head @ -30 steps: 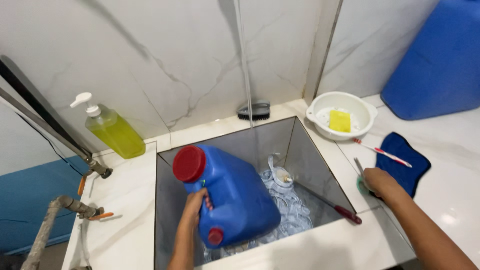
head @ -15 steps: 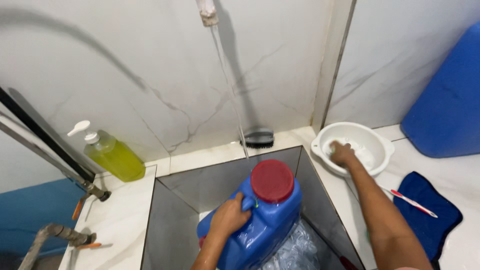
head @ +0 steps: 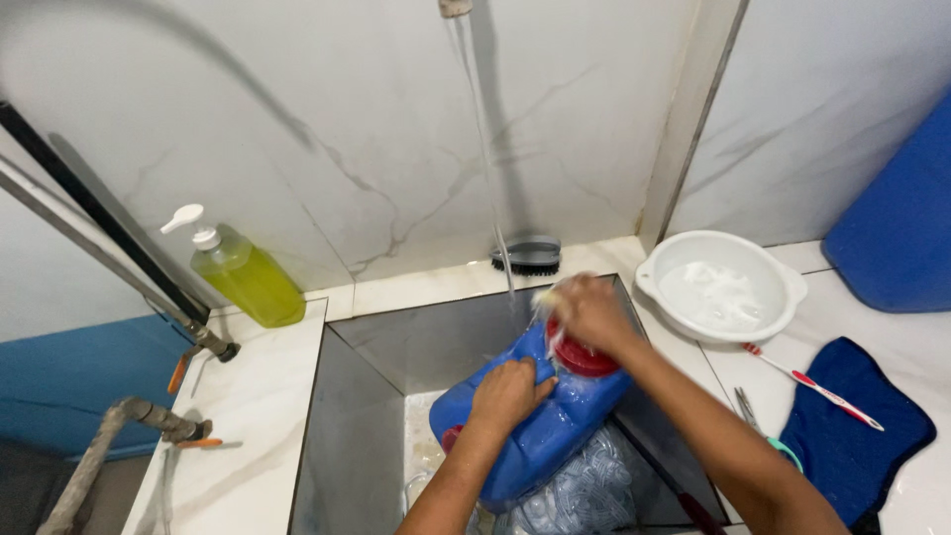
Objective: The person washes large plastic water jugs at a tiled sink, rinsing them under running water, scrubbing the exteriors and caps with a sponge, and using a toothbrush on the caps and openings. They open and re-cap the jugs, shake out water, and set cleaned jugs aside with others.
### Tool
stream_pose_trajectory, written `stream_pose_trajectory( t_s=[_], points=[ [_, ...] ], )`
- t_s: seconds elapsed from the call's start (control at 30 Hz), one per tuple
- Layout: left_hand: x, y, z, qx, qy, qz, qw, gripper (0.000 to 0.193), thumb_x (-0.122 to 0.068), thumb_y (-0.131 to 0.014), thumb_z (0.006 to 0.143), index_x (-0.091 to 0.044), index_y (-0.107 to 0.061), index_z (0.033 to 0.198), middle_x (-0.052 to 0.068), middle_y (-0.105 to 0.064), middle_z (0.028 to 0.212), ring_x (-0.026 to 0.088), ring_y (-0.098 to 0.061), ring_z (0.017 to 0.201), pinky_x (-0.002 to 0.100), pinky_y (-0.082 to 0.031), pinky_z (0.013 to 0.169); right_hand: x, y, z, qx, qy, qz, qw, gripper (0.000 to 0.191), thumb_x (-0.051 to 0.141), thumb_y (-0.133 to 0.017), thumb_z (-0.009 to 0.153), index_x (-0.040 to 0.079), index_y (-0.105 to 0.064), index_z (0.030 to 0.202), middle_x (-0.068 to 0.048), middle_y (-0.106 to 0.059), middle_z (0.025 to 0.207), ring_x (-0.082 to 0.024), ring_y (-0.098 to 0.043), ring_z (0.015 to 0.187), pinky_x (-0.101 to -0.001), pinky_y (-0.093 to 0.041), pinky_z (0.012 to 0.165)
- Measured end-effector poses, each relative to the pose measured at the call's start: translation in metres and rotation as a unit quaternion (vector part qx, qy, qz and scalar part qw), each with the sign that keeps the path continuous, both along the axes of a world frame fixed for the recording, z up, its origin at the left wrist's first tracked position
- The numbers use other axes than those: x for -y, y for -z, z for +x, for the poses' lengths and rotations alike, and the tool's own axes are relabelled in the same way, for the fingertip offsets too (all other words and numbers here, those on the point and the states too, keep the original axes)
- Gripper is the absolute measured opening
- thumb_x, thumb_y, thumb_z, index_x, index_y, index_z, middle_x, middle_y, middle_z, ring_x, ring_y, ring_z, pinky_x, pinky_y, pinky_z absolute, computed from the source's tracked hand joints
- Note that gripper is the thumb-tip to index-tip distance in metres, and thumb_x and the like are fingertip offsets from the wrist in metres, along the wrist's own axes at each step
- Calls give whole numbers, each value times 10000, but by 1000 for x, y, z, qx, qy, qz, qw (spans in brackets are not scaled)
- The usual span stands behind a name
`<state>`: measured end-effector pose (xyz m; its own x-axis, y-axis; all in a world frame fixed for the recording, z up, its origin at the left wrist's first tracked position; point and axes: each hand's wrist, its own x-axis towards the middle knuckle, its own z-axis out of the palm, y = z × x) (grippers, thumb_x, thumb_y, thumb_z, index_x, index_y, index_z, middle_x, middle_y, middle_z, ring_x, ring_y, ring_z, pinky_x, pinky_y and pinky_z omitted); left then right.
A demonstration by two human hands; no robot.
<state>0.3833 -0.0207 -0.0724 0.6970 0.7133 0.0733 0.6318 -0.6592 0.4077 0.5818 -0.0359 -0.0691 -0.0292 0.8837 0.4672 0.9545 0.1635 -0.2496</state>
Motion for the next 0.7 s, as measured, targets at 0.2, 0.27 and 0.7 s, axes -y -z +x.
stream_pose_trajectory(
  t_s=[0.2,0.27,0.7],
  points=[
    [12,-5,-24,4,23,44,999,535,-516,-697,886,19,-724,871,247,-715,814,431,-710,765,518,-571,719,-26,-13,-7,8,-144,-60,988,290,317,-609,795,68,-748,741,-165,-737,891,-368,-671,911,-490,-532,877],
    [15,-7,-34,-11,3,32,999,556,-540,-682,904,13,-717,870,242,-714,809,432,-704,767,520,-568,719,-25,-13,-30,14,-109,-81,991,302,326,-611,804,64,-754,763,-177,-730,894,-391,-664,905,-515,-531,834],
    [-4,28,-144,75,-211,-41,974,603,-538,-646,921,60,-642,996,312,-703,838,487,-694,825,560,-549,739,-85,49,-52,-304,-63,-95,946,453,347,-418,1079,-3,-652,1247,-261,-666,1230,-432,-598,1182,-497,-483,1026]
  ],
)
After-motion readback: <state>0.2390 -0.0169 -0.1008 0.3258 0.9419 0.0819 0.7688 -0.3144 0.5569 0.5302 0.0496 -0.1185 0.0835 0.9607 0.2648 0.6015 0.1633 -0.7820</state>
